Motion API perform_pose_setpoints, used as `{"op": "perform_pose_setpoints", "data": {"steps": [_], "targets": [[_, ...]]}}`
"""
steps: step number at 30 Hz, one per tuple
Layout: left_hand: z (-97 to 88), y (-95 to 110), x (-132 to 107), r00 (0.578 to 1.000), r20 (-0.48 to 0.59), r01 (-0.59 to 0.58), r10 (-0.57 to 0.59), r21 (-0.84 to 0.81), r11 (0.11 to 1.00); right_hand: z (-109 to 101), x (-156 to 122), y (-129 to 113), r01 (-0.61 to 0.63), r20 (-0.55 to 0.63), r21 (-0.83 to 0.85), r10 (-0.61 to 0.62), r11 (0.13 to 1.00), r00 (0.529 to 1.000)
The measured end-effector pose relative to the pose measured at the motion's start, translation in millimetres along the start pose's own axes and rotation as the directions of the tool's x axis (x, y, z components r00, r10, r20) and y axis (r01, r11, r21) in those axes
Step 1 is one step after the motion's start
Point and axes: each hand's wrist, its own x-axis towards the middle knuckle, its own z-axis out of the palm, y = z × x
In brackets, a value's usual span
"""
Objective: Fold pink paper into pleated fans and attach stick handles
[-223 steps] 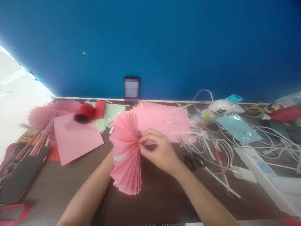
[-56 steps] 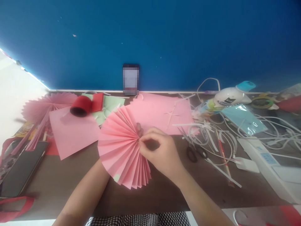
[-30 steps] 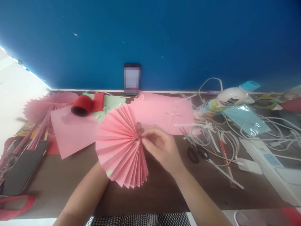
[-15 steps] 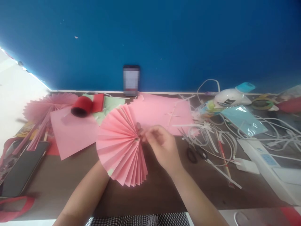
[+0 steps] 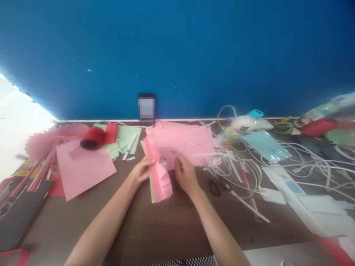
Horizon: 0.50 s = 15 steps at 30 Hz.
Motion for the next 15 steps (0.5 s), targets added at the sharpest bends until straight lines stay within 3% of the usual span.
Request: {"op": "perform_pose_setpoints", "data": {"steps": [3,6,15], "targets": [[12.3,-0.8,-1.4,0.998,0.062,-0.002,0.004,-0.022,1.0,-2.7,-4.6,5.7,0.06,0.135,-0.098,-0.047,0.993,0.99],[21.1,-3.5,-0.9,0.998,0.037,-0.048,0.05,-0.066,0.997,-6.7,-8.4,3.2,0.078,0.212,-0.108,-0.054,0.991,0.976],[41.7,-8.7,0.1,0.981,-0.061,-0.193,0.186,-0.139,0.971,7.5,-10.9,17.1,0.013,0.172,-0.055,-0.003,0.998,0.985]]}}
